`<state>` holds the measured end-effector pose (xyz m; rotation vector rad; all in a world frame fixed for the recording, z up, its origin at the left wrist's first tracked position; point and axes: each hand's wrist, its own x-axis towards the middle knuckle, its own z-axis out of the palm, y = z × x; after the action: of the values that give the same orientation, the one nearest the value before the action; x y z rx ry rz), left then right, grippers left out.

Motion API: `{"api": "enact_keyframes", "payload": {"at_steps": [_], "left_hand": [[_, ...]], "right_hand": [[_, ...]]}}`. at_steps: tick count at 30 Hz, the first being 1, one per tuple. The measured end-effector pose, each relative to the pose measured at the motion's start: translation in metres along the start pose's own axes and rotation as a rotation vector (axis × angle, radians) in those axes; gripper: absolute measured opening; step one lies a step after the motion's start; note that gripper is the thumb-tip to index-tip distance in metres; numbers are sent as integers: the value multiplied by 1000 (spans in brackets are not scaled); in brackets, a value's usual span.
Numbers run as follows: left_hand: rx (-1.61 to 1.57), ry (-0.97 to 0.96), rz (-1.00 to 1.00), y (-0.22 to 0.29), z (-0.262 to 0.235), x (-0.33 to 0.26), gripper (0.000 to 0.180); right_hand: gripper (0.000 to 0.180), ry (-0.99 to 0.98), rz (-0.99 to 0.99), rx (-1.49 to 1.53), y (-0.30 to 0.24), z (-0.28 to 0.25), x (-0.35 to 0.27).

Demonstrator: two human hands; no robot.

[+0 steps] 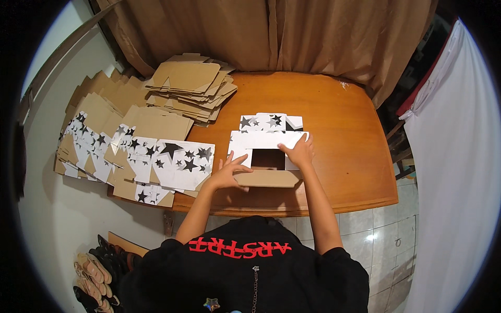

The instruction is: Folding cardboard sheets into shoe boxes and placing them on a storage shelf.

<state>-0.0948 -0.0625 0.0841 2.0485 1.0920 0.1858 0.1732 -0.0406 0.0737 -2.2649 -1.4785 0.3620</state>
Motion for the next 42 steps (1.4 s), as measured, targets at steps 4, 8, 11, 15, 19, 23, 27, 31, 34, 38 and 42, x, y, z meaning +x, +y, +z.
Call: {"api": "enact_keyframes", "payload": {"at_steps": [4,8,11,15,19,23,27,31,34,38,42], "left_hand": [[-125,262,-84,-11,9,29,42],[-112,780,-149,-3,25,52,41],[-128,847,-195,-3,33,68,42],[-17,760,-390,2,35,71,53],[-10,739,-398,6,34,72,55],[47,736,-418,7,35,75,56],[106,714,-417,8,35,77,58],[74,712,-393,3,31,71,64],[-22,700,-276,-12,27,53,85],[-218,501,-87,-42,25,22,116],[-213,539,-92,-78,52,15,98]], "right_hand": [[83,-25,-6,435,35,19,33],[73,-122,-87,458,36,9,30],[82,-49,-66,304,34,17,21],[94,-42,-44,79,19,15,9],[92,-16,-42,-55,14,16,4],[90,9,-60,-142,11,21,3],[88,65,-100,-200,12,25,1],[87,52,-107,-229,9,20,-2],[87,56,-184,-282,7,16,-7],[88,-19,-384,-232,-7,13,-8],[86,-143,-460,-222,-35,25,3]]}}
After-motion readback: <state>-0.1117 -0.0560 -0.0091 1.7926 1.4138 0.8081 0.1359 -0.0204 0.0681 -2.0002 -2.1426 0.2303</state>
